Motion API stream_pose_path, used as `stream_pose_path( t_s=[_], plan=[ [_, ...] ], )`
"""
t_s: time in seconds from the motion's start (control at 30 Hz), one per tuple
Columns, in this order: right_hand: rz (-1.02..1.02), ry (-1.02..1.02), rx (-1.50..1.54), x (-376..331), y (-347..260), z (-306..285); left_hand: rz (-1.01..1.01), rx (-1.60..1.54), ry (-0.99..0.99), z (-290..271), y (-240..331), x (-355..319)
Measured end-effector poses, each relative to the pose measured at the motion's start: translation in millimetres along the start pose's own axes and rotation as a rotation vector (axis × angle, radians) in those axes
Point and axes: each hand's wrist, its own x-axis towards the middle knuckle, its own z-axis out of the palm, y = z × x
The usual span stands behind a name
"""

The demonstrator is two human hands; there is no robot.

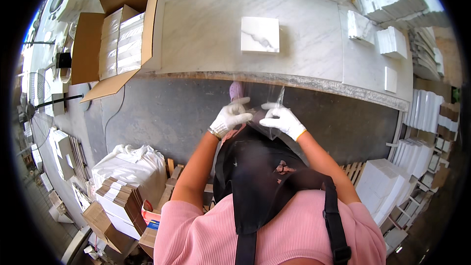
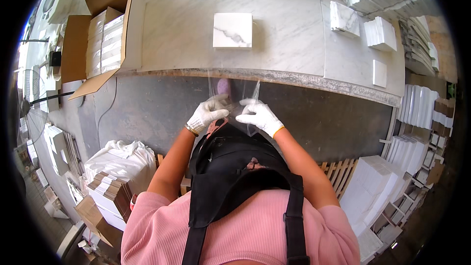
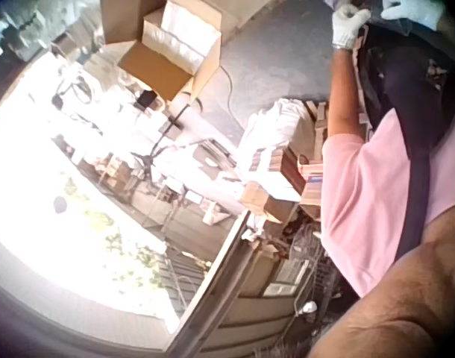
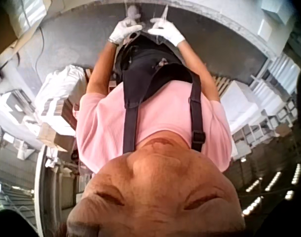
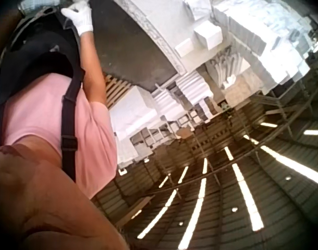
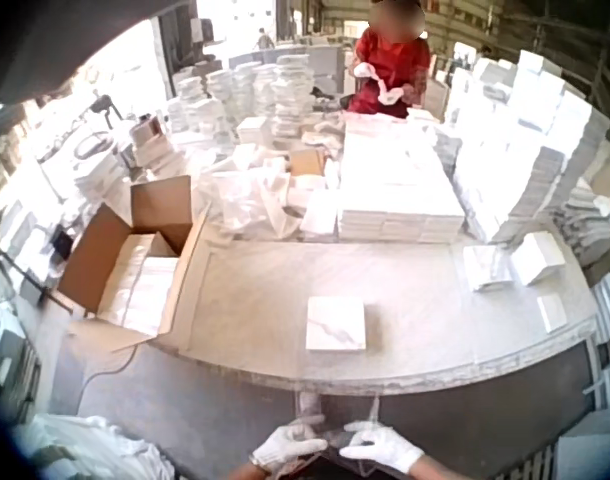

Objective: The person packs small white rectangular items into clear plastic bags, places them into a cardboard box, and seals the box with tape. The person then moves the sealed box to a stack of similar boxes.

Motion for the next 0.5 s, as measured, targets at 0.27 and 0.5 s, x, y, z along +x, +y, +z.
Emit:
stream_pose_path(
  t_s=[0.27, 0.5],
  plan=[
    [0.141, -0.324, 0.185, -56, -22, -1, -0.200, -0.251, -0.077, 14, 12, -78],
    [-0.134, -0.384, 0.611, -60, -135, -45, 0.111, -0.588, -0.253, 9, 132, -88]
  ],
)
